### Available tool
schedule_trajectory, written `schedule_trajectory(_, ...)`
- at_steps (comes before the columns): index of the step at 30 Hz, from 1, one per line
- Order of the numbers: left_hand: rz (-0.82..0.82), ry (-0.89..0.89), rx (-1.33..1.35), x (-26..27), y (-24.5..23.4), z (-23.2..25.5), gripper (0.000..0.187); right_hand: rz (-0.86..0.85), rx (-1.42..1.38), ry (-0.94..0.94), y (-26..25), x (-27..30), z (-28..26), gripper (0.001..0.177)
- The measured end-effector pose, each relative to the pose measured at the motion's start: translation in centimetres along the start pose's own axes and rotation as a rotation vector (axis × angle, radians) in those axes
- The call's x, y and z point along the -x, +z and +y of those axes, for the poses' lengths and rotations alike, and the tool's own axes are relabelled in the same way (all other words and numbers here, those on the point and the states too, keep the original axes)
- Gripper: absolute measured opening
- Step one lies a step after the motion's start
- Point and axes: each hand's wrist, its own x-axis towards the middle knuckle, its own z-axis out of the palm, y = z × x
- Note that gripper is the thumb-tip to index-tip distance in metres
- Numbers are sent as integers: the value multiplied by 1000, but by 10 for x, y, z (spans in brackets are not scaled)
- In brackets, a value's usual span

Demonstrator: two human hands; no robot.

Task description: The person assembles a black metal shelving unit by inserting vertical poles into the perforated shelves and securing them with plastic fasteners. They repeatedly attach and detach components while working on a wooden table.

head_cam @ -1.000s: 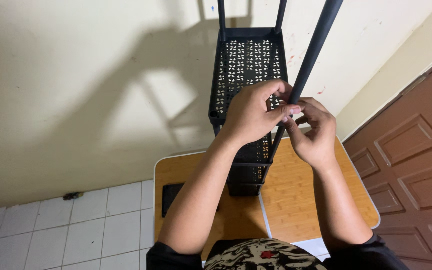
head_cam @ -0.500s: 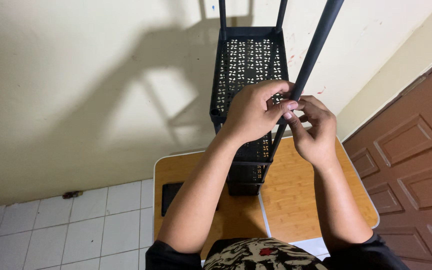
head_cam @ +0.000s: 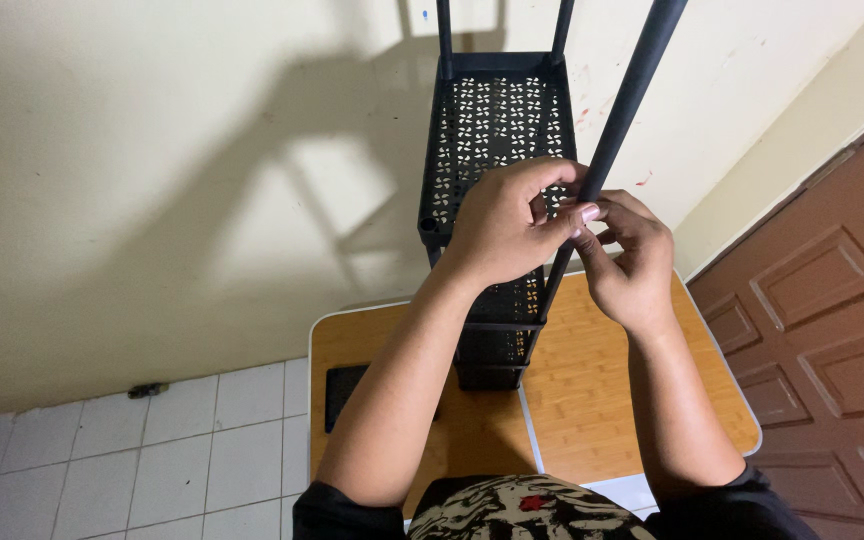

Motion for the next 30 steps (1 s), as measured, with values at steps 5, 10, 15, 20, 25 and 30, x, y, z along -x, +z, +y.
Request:
schedule_trajectory(5,8,12,18,1,-2,3,21,0,-25,3,0,0,1,16)
schedule_trajectory(10,23,28,30,1,-1,2,20,7,-45,13,1,0,2,12)
schedule_trajectory(15,67,72,13,-1,0,0,23,8,-30,-5,1,1,2,12)
schedule_trajectory(20,57,0,19,-2,-1,3,28,-1,-32,-31,-1,-1,1,19)
schedule_trajectory(25,37,13,-9,-1,-2,5,26,-8,-22,-21,-1,0,1,18)
schedule_trajectory(30,4,37,19,0,-1,1,21,-2,-53,-15,1,1,3,16)
